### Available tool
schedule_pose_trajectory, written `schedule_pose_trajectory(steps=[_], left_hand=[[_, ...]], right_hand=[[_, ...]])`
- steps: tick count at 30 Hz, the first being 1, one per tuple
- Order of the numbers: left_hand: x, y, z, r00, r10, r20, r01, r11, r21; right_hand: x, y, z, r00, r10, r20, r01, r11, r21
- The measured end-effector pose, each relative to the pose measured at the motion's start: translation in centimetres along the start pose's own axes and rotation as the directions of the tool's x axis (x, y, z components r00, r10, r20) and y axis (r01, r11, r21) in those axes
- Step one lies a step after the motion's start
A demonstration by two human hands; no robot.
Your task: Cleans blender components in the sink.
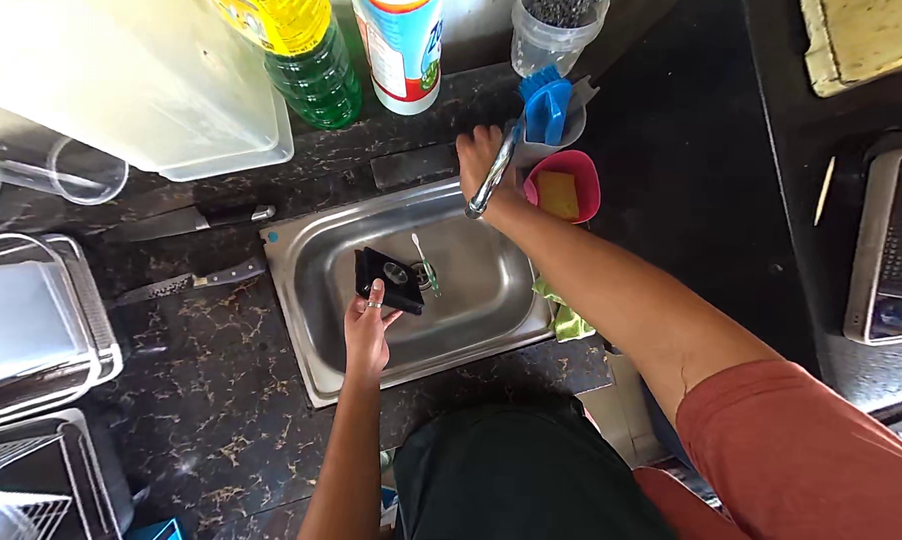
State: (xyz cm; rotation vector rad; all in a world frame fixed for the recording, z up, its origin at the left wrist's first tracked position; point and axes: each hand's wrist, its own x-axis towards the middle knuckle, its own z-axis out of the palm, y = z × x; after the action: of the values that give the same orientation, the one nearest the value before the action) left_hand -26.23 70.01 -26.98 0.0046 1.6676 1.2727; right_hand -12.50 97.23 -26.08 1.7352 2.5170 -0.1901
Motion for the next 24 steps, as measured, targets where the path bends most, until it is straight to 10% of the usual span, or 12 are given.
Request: schedule_pose_trajectory(steps=[7,11,14,18,21,24], left_hand=[[-0.3,0.3,0.8,0.997,0.068,0.035,-0.07,0.994,0.079],[0.7,-0.2,2.0,0.987,0.101,0.124,-0.111,0.991,0.079],[1.7,-1.0,4.1,0.986,0.021,0.164,-0.035,0.996,0.08],[3.0,-2.3,7.3,0.968,-0.054,0.247,0.026,0.993,0.113],[3.4,-3.4,9.0,0.965,-0.029,0.262,-0.004,0.992,0.126],[3.5,-3.6,10.1,0.967,-0.033,0.253,-0.025,0.975,0.221]], right_hand=[[0.4,-0.2,0.1,0.99,-0.142,-0.016,0.141,0.989,-0.038],[-3.3,0.4,0.7,0.967,-0.228,-0.114,0.255,0.891,0.377],[-7.4,-0.5,0.1,0.926,-0.256,0.278,-0.133,0.466,0.875],[-9.6,-0.2,-0.9,0.817,-0.211,0.536,-0.558,-0.053,0.828],[-11.1,0.8,-2.7,0.782,-0.368,0.503,-0.556,-0.048,0.829],[-11.5,1.7,-3.2,0.871,-0.195,0.452,-0.439,0.105,0.892]])
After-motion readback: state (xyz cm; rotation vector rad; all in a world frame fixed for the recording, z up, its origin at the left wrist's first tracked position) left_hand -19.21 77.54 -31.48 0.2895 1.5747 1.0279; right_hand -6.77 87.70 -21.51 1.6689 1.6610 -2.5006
